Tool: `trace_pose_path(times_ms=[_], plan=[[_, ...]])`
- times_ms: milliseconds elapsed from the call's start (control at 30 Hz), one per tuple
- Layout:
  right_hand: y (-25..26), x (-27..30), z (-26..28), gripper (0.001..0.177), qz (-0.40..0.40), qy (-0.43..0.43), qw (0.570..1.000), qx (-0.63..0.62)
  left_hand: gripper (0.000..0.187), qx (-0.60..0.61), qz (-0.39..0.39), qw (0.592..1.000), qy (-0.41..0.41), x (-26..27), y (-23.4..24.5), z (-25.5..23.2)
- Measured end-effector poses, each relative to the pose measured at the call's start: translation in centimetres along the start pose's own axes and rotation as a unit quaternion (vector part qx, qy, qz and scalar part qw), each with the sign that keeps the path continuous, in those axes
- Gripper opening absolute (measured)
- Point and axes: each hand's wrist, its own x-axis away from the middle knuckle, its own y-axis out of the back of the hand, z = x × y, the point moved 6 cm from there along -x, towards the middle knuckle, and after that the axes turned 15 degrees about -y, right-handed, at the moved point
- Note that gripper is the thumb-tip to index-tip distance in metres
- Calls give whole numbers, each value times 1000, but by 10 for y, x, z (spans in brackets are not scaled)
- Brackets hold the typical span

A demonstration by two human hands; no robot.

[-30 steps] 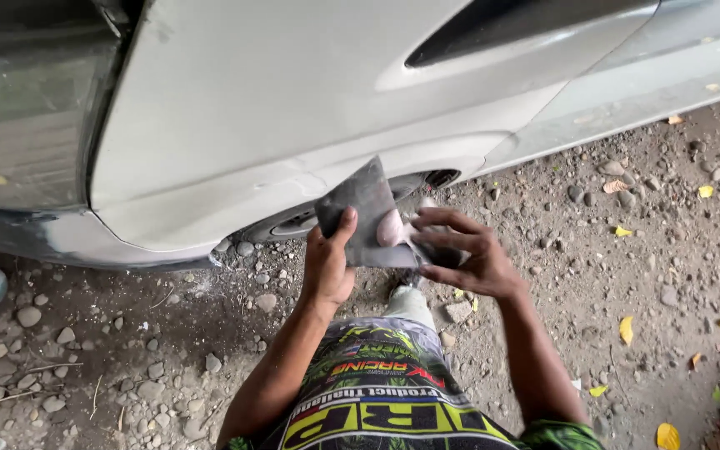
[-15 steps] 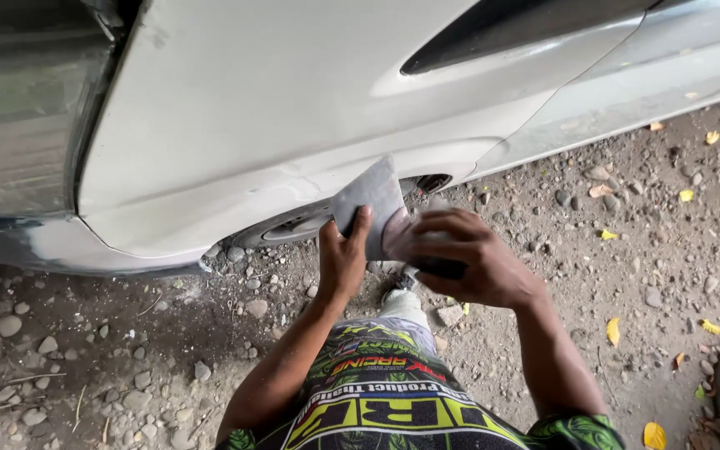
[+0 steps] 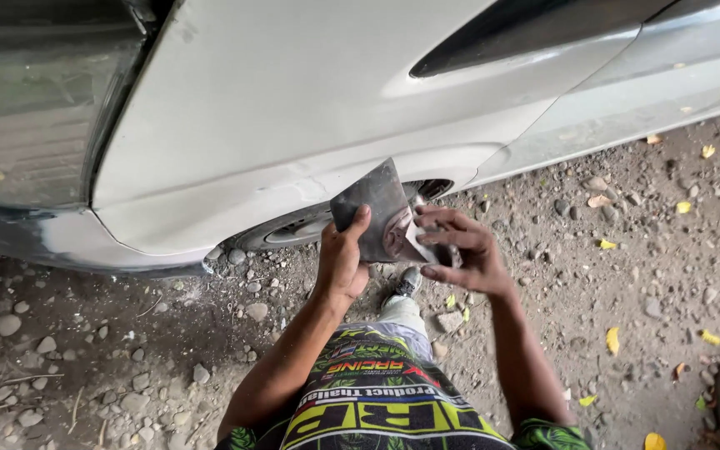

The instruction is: The person scoops a pink putty from a can onto a metal scraper and applies it to a damaged area on the front bumper of a white car. They spread the putty over the surface and smooth it out with the scraper.

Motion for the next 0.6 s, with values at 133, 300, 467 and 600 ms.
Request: trace_pose_path(times_ms=[133, 300, 467, 600], plan=[[14, -10, 24, 45, 68, -96, 988, 97, 32, -3, 1, 1000, -4, -10, 28, 18], [-26, -15, 82, 32, -22, 54, 934, 352, 31, -414, 205, 875, -148, 7, -11, -10], [-48, -5, 60, 32, 48, 107, 937, 329, 40, -481, 211, 759, -384, 21, -35, -51], [-39, 5, 28, 36, 72, -20, 951, 301, 42, -513, 155, 783, -317, 3, -4, -39]])
